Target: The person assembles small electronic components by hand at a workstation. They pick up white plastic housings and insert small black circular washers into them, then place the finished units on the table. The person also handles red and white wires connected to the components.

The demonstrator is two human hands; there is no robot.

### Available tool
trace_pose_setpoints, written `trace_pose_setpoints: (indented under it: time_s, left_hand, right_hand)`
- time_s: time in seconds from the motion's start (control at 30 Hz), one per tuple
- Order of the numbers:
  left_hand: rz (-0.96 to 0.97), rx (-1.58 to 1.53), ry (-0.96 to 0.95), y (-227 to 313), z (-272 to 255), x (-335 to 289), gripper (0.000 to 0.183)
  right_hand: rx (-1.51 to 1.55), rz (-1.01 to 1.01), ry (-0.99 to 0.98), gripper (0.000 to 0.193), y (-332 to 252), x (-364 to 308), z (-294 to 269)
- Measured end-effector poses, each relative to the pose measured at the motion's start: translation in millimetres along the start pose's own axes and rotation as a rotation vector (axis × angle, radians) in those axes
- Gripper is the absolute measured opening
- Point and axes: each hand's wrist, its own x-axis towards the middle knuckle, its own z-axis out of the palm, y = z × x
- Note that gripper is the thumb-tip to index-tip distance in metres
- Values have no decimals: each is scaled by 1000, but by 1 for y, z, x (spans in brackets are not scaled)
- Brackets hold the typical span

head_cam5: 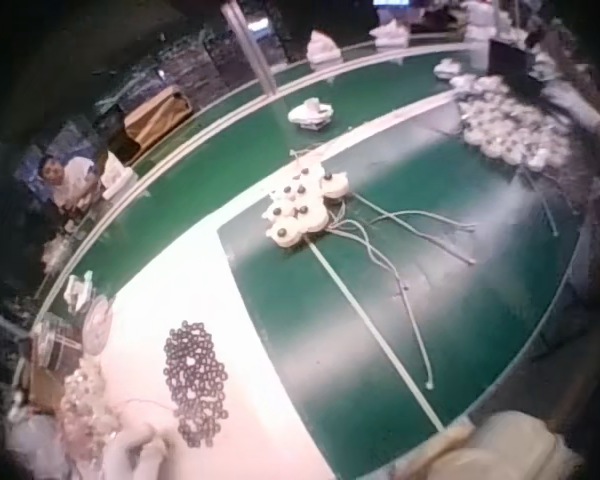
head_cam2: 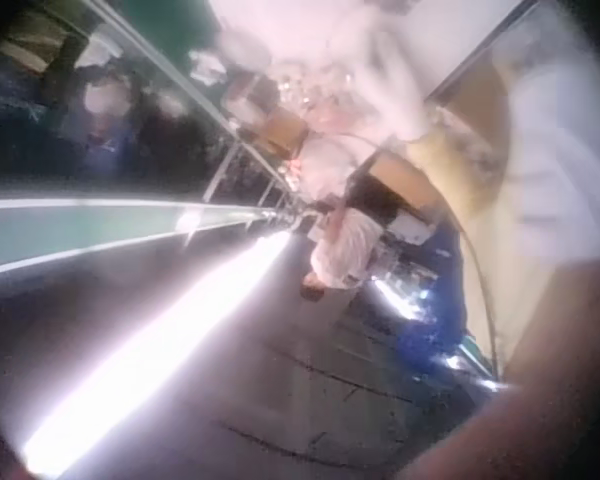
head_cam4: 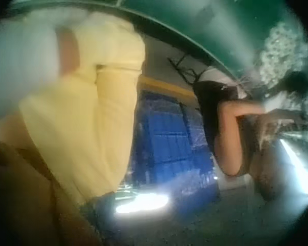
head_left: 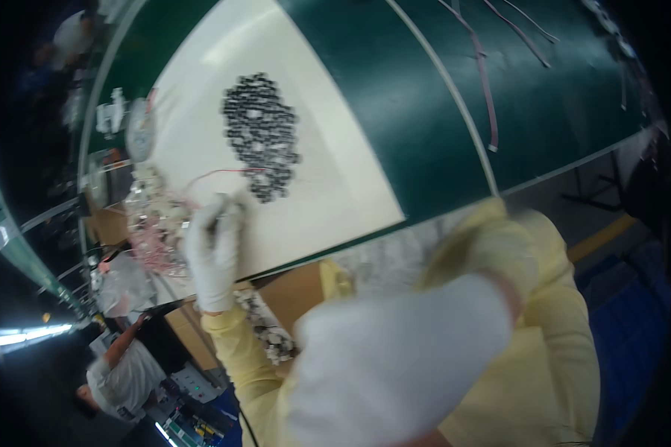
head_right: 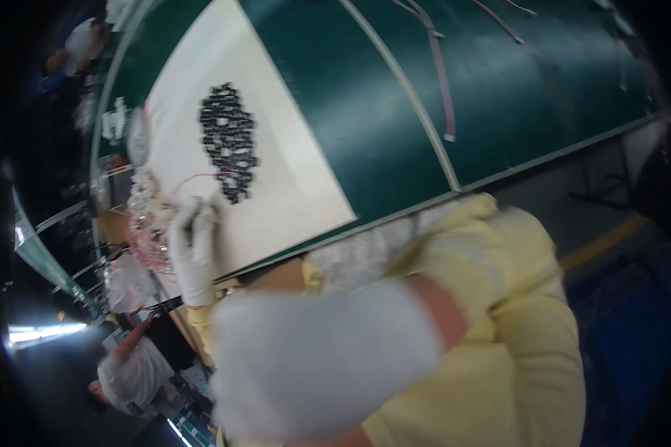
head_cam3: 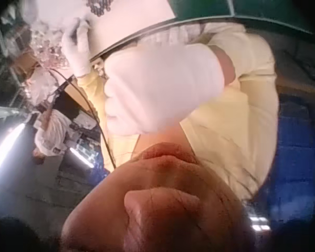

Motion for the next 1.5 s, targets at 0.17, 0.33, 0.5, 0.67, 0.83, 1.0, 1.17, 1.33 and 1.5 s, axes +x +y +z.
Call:
trace_pose_setpoints:
  time_s: [0.17, 0.33, 0.5, 0.67, 0.83, 1.0, 1.17, 1.33, 1.5]
  left_hand:
    - [62, -352, 368, -3, -8, -13, 39]
    - [208, -1066, 330, 30, -34, -28, 57]
    - [124, -1599, 56, 59, -34, -22, 50]
    - [104, -1761, -74, 74, -22, -35, 43]
    - [113, -1677, -97, 61, -26, -46, 48]
    - [122, -1597, -103, 64, -16, -44, 41]
    - [283, -1511, -444, 76, 7, -22, 47]
    - [-303, -1278, -475, 128, 31, -37, 55]
    - [-281, -1197, -773, 136, 55, -23, 55]
  right_hand:
    - [137, -260, 227, 14, -14, 18, 29]
    - [507, -16, 116, 11, -23, 10, -4]
    - [1219, 169, 25, 9, -18, 32, 21]
    - [128, -224, -84, 13, -39, 52, -15]
    - [321, -345, 502, 10, -15, 37, 29]
    - [-98, -161, 333, 7, -36, 12, -15]
    - [-526, -121, 376, 17, -36, -1, -33]
    - [-560, 319, 480, 53, -18, 6, -28]
    - [-572, 434, 291, 48, -26, -24, -54]
